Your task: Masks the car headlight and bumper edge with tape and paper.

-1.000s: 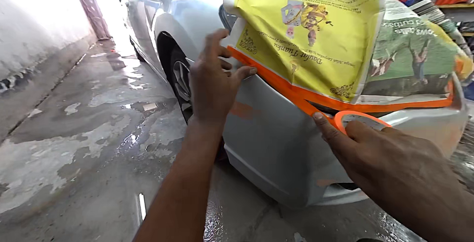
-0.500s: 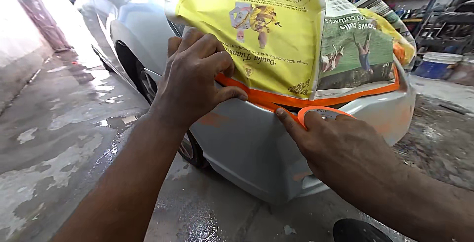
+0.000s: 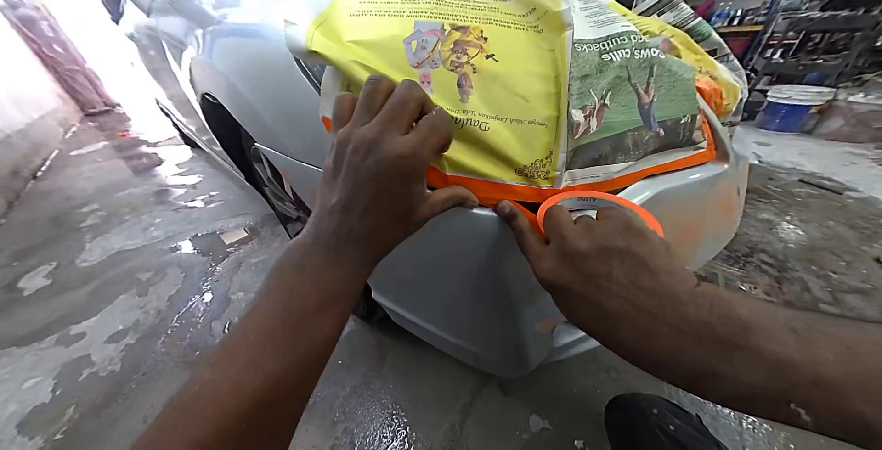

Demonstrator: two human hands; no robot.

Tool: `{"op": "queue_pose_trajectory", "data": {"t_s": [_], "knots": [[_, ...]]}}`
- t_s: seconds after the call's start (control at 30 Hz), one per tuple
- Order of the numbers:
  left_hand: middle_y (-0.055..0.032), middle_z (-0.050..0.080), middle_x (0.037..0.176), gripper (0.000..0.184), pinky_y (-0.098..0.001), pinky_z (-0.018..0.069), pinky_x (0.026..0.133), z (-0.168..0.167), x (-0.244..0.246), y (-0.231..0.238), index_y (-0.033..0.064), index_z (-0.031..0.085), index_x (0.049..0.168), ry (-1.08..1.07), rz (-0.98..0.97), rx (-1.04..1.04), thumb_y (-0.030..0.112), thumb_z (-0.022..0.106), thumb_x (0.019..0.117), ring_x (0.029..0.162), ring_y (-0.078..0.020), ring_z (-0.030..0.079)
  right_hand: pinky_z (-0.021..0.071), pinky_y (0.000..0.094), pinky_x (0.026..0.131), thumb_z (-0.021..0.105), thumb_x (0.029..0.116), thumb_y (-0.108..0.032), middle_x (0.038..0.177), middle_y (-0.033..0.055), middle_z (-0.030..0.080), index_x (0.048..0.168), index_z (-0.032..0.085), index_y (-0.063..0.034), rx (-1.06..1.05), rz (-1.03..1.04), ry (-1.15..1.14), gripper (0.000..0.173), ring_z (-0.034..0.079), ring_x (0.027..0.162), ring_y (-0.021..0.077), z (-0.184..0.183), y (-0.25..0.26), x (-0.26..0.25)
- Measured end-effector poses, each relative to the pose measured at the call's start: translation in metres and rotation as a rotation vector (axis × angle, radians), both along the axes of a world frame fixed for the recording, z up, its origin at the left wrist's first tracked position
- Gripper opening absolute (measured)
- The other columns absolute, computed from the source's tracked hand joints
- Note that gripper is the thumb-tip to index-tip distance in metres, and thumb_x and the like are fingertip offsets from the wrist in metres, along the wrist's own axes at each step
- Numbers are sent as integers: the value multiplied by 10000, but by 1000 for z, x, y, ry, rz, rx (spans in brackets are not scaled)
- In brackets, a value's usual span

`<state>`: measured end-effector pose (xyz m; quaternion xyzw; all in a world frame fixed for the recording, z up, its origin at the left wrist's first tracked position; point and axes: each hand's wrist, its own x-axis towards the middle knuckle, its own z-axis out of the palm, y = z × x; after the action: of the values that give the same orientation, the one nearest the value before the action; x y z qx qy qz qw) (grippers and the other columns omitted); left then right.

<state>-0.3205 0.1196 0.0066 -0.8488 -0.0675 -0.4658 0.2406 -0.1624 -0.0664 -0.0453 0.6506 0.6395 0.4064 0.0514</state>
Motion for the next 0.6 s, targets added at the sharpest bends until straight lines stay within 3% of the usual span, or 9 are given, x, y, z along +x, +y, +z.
{"op": "queue_pose_trajectory", "data": {"t_s": [0.1,0.23,0.4,0.5,0.6], "knots": [[-131,590,1282,658,-526,352,932,-4,18,-11,156,683,1128,10,20,0,670,766,725,1204,-376,499,417,374,464,504,1050,-328,768,101,554,1493,549,-98,90,208,121,501,528,529,251,-16,-10,21],[-149,526,1429,731,-567,342,949,-2,24,-9,163,669,1148,25,15,-33,748,710,713,1287,-414,455,346,327,479,506,1059,-251,750,25,502,1496,535,-194,177,466,205,441,452,548,182,-41,-50,62],[-169,496,1475,745,-603,333,955,1,24,-12,166,654,1138,53,47,-43,772,680,706,1326,-460,420,347,335,441,504,983,-88,705,49,474,1515,541,-191,86,295,112,543,458,493,202,-33,-65,92],[-165,481,1491,744,-607,319,970,3,26,-16,181,652,1167,66,67,-25,767,673,709,1344,-457,406,408,362,466,573,929,-15,724,100,518,1498,556,-148,10,177,67,584,514,506,245,-16,-55,92],[-154,483,1502,709,-602,318,975,4,27,-20,188,655,1175,82,70,-2,722,697,710,1358,-443,407,434,375,480,591,931,8,758,137,553,1507,532,-114,-63,42,38,592,549,517,265,-4,-46,82]]}}
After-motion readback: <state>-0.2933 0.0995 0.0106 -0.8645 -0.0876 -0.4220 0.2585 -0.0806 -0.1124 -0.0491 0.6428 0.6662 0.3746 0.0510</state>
